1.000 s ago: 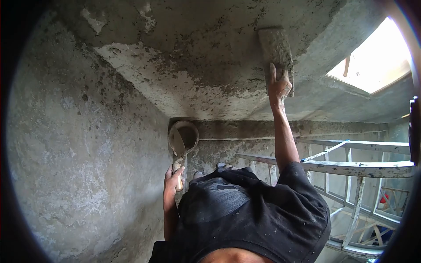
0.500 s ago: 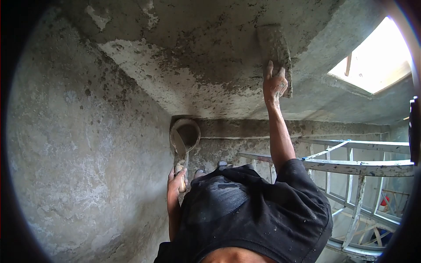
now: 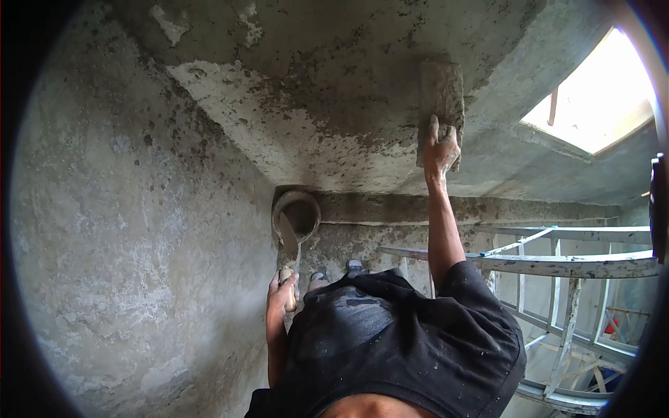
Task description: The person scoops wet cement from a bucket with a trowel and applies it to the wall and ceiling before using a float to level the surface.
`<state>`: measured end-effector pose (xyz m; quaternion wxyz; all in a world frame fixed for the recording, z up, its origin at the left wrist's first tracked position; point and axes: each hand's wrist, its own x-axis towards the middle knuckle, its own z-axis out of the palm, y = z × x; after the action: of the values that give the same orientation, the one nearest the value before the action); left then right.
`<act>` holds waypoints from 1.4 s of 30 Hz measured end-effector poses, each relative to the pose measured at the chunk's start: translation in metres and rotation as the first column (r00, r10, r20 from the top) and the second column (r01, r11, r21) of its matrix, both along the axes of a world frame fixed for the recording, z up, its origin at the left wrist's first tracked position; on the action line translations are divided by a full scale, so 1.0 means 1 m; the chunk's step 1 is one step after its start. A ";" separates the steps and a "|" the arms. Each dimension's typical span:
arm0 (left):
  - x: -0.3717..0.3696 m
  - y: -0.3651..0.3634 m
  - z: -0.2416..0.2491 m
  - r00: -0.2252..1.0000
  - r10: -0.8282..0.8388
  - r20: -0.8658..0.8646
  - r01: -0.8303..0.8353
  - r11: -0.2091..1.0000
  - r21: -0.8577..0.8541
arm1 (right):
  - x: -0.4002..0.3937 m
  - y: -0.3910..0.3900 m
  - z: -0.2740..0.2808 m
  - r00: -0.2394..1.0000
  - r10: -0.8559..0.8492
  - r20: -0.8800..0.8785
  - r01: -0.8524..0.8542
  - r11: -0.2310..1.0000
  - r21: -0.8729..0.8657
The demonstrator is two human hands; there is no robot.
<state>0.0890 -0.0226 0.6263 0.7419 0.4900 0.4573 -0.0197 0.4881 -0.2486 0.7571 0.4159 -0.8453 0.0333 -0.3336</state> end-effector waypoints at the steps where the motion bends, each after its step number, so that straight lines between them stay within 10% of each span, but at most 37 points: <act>1: -0.002 0.000 -0.002 1.000 -0.006 -0.011 0.006 1.000 0.005 | 0.002 -0.004 0.002 0.999 0.026 0.038 -0.027 0.999 0.032; 6: -0.003 0.003 0.001 1.000 -0.011 0.015 0.011 1.000 -0.008 | 0.058 -0.038 0.071 0.882 0.113 0.458 -0.046 0.987 -0.155; 12: -0.002 0.009 0.001 0.999 -0.034 -0.039 0.034 0.999 -0.007 | 0.135 -0.027 0.233 0.915 0.029 0.402 0.086 0.960 -0.265; 16: 0.011 0.007 0.007 0.994 -0.074 -0.077 0.073 0.997 -0.013 | 0.136 0.021 0.224 0.877 0.116 0.466 0.010 0.966 -0.259; 20: 0.026 0.018 -0.006 0.989 -0.131 -0.074 0.128 0.991 -0.036 | 0.103 0.087 0.143 0.933 0.118 0.339 0.154 0.721 -0.676; 21: 0.028 0.020 -0.010 0.983 -0.164 -0.079 0.161 0.986 -0.046 | 0.083 0.101 0.123 0.977 0.122 0.173 -0.034 0.897 -0.440; 27: 0.034 0.031 0.001 0.969 -0.247 0.002 0.247 0.969 -0.015 | 0.098 0.047 0.031 0.984 0.153 0.086 -0.093 0.867 -0.490; 37: -0.036 0.042 0.002 0.999 0.039 0.029 -0.038 0.999 -0.033 | 0.106 0.064 0.286 0.870 -0.102 0.483 0.286 0.901 -0.326; 42: -0.025 0.056 0.003 0.998 0.058 -0.022 -0.058 0.998 -0.029 | 0.170 0.078 0.263 0.621 -0.287 0.730 0.634 0.732 -0.251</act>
<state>0.0638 0.0338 0.6295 0.7442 0.4654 0.4790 -0.0100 0.6577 -0.1704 1.0204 0.0695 -0.7114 0.0266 -0.6989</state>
